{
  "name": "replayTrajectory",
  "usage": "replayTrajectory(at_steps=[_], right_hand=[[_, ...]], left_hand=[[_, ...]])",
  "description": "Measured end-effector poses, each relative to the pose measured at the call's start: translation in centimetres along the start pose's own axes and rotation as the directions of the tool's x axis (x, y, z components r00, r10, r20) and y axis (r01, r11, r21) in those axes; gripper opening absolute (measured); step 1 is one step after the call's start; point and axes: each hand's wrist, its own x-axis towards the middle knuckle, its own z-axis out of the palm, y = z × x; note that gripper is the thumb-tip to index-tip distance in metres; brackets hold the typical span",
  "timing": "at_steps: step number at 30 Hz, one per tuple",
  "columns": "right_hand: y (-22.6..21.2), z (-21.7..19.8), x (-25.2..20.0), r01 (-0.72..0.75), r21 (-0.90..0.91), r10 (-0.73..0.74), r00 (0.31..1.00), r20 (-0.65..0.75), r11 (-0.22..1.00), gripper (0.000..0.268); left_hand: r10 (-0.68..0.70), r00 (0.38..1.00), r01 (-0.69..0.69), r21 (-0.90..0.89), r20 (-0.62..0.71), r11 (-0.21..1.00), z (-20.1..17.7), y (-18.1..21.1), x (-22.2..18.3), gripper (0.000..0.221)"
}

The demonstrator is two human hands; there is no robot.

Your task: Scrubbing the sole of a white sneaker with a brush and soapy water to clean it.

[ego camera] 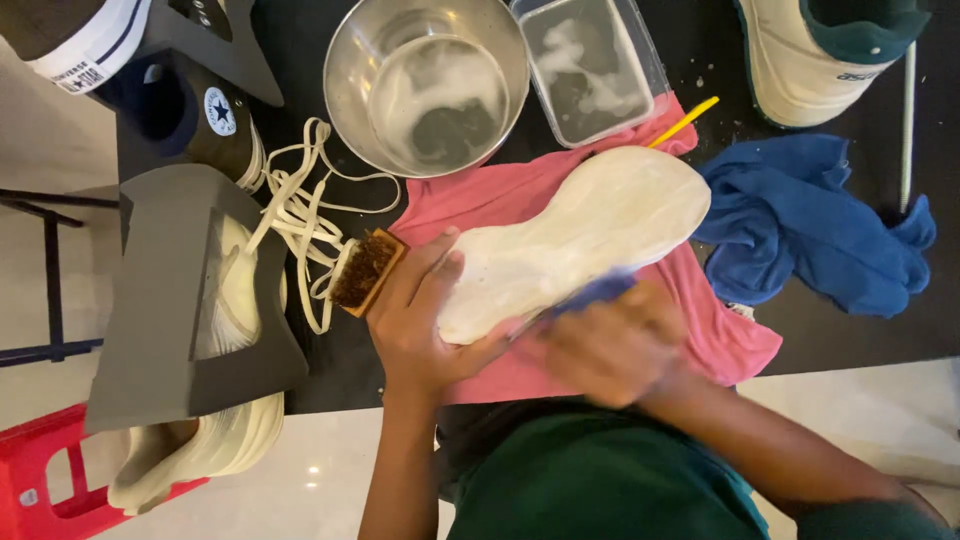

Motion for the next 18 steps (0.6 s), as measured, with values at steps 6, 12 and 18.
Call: replayTrajectory(at_steps=[6, 12, 18], right_hand=[[2.3, -2.8, 7.0, -0.435, -0.121, 0.403, 0.888, -0.220, 0.892, 0.022], [0.2, -0.4, 2.5, -0.716, -0.596, 0.915, 0.393, 0.088, 0.364, 0.127], [4.0, -4.8, 8.3, -0.541, 0.222, 0.584, 0.773, -0.248, 0.811, 0.030]], left_hand=[[0.062, 0.997, -0.063, -0.006, -0.054, 0.998, -0.4, 0.1, 0.4, 0.055], [0.051, 0.997, -0.048, 0.048, -0.065, 0.998, -0.5, 0.5, 0.0, 0.058], [0.069, 0.992, -0.073, -0.033, -0.105, 0.997, 1.0, 0.5, -2.4, 0.077]])
